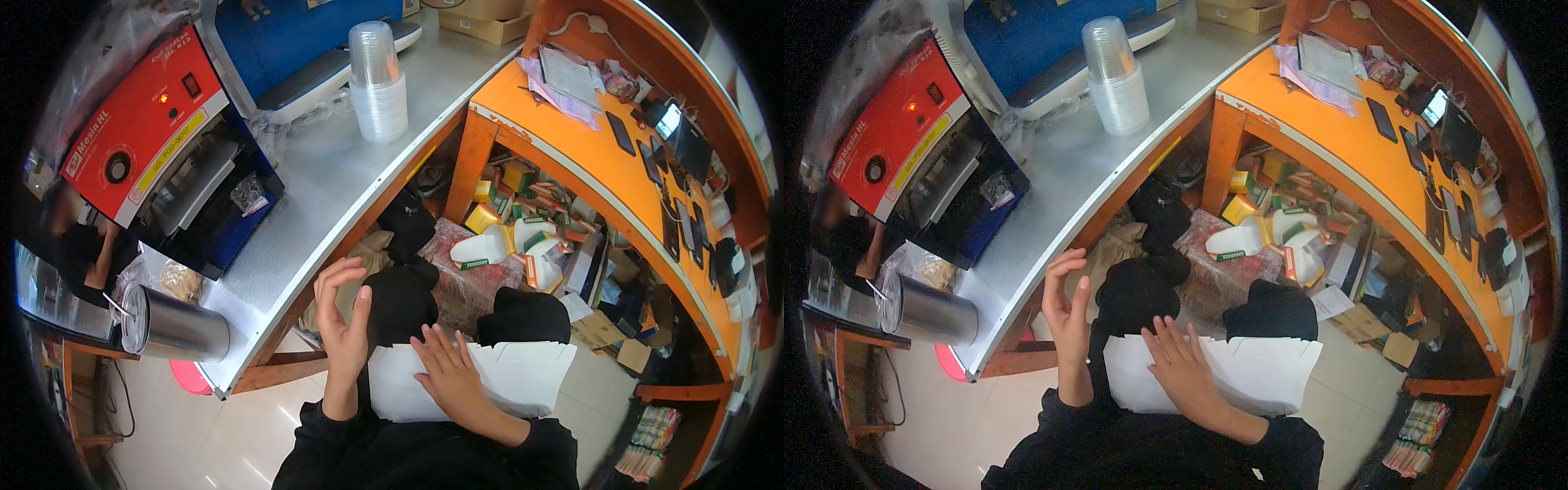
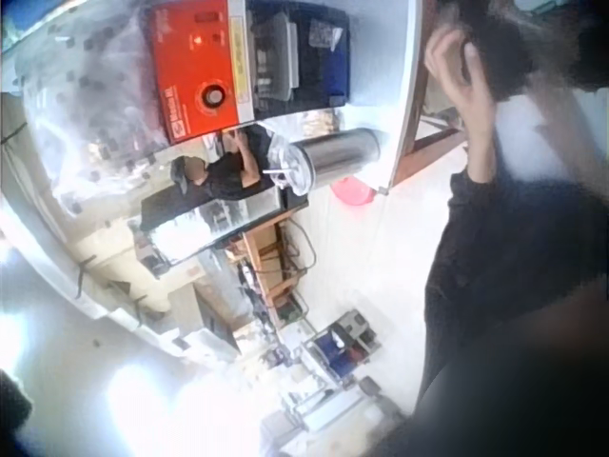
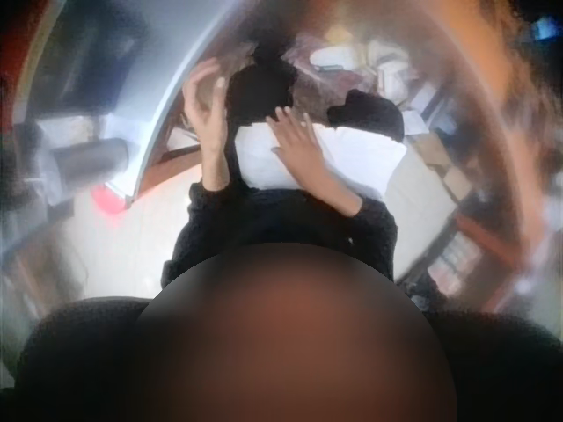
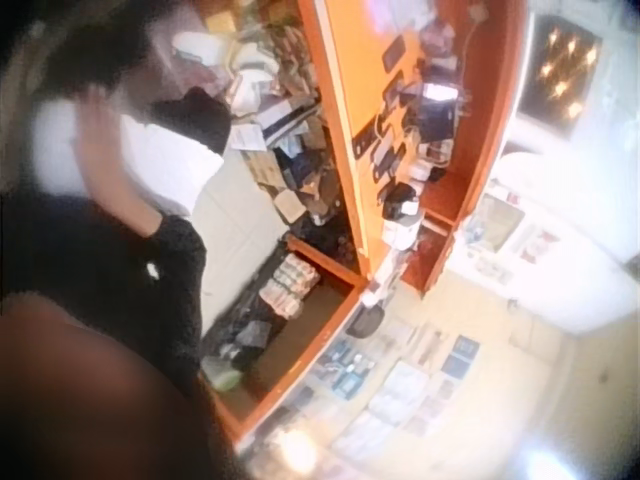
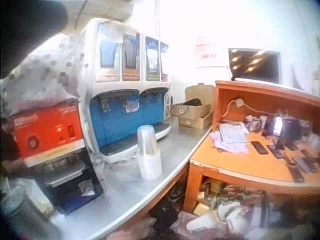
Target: The person assembles small printed cardboard food boxes by folding and interlocking tabs. They handle multiple boxes one at a time, folding flaps and securing edges, then place completed boxes into a pile on the floor.
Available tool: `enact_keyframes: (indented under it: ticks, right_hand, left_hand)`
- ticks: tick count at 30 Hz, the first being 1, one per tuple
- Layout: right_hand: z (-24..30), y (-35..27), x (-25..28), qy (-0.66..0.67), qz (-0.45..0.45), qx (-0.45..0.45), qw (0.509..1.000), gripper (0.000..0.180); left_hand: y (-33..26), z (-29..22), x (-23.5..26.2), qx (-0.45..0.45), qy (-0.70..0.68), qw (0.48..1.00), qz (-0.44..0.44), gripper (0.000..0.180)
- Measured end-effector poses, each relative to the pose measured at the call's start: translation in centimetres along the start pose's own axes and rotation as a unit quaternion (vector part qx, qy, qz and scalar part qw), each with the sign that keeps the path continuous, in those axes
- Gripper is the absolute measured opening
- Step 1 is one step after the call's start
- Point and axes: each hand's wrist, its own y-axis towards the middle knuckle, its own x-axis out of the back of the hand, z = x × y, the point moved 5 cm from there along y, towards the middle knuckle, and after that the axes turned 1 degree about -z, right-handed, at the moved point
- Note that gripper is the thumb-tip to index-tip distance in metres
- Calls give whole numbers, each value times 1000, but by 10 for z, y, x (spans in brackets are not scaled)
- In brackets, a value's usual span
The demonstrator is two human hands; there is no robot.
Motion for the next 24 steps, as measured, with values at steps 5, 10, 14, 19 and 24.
enact_keyframes:
  ticks: [5, 10, 14, 19, 24]
  right_hand:
    - [2, -11, 9, 55, -46, 27, 997, 57]
    - [-3, -5, 0, 29, -59, 20, 998, 54]
    - [-5, -7, 1, 28, -95, 38, 994, 42]
    - [-15, -5, 28, 173, -160, 26, 972, 23]
    - [-55, -13, 119, 215, -301, -128, 920, 13]
  left_hand:
    - [-1, -6, -3, -11, 1, 1000, 10, 15]
    - [-4, -7, -5, -6, -18, 998, 56, 12]
    - [-11, -2, -3, 18, 2, 993, 114, 9]
    - [-18, 2, 1, 23, 11, 987, 156, 8]
    - [-24, -9, 9, 19, -75, 994, 77, 8]
